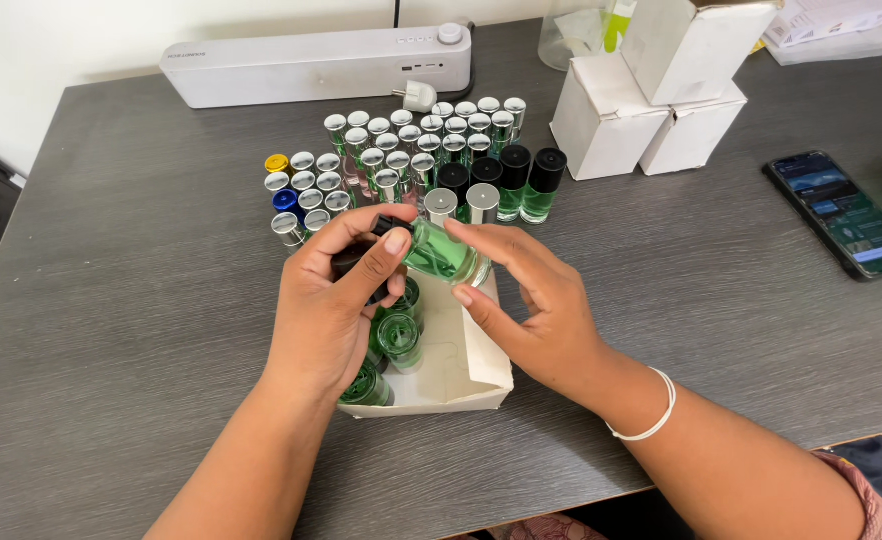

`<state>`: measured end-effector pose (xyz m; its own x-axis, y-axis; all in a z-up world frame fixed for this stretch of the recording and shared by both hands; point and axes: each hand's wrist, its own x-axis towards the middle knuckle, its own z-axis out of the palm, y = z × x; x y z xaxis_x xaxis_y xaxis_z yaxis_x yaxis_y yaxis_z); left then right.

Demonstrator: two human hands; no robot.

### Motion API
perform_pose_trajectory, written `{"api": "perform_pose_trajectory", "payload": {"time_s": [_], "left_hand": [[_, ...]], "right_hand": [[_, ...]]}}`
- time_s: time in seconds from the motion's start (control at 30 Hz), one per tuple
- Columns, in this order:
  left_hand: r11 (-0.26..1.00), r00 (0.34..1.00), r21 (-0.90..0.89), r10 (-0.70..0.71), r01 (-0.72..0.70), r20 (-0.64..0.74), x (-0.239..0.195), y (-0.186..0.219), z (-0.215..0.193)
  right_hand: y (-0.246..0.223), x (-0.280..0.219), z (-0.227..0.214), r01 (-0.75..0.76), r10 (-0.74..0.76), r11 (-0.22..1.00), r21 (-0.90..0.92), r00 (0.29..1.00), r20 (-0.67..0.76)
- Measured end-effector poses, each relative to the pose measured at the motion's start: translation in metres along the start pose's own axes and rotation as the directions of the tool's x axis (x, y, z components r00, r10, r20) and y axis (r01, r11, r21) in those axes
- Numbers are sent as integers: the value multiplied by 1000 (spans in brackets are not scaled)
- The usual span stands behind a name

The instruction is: The person picks up small green bottles from a white box, removes the black caps, and replaces them with silver caps. The person then places the capped bottles back into the box.

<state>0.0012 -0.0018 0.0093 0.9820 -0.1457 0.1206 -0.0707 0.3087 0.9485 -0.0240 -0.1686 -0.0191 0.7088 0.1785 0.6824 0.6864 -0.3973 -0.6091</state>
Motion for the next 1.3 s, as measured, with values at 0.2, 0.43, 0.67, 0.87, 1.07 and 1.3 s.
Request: {"api": "perform_pose_trajectory", "payload": {"time_s": [0.2, 0.43, 0.67, 0.87, 1.07, 1.3], "left_hand": [[1000, 1000, -8, -12, 11, -5, 0, -1, -1], [998, 999, 33, -45, 45, -25, 0, 4, 3], [1000, 1000, -5, 11, -11, 19, 2, -5, -2], [995, 996, -42, 88, -89, -10, 2, -11, -1], [990, 991, -52, 132, -133, -27, 2, -13, 0], [993, 994, -54, 107, -108, -16, 3, -13, -1]], "right_hand": [[-1, 0, -2, 139, -144, 980, -142, 989, -23], [-2, 2, -4, 207, -212, 975, -86, 975, -60], [-1, 1, -3, 171, -178, 981, -95, 982, -63], [6, -2, 2, 31, -30, 999, 37, 999, -16], [6, -1, 2, -48, 52, 969, 241, 999, -10], [6, -1, 4, -49, 56, 986, 158, 998, -42]]}}
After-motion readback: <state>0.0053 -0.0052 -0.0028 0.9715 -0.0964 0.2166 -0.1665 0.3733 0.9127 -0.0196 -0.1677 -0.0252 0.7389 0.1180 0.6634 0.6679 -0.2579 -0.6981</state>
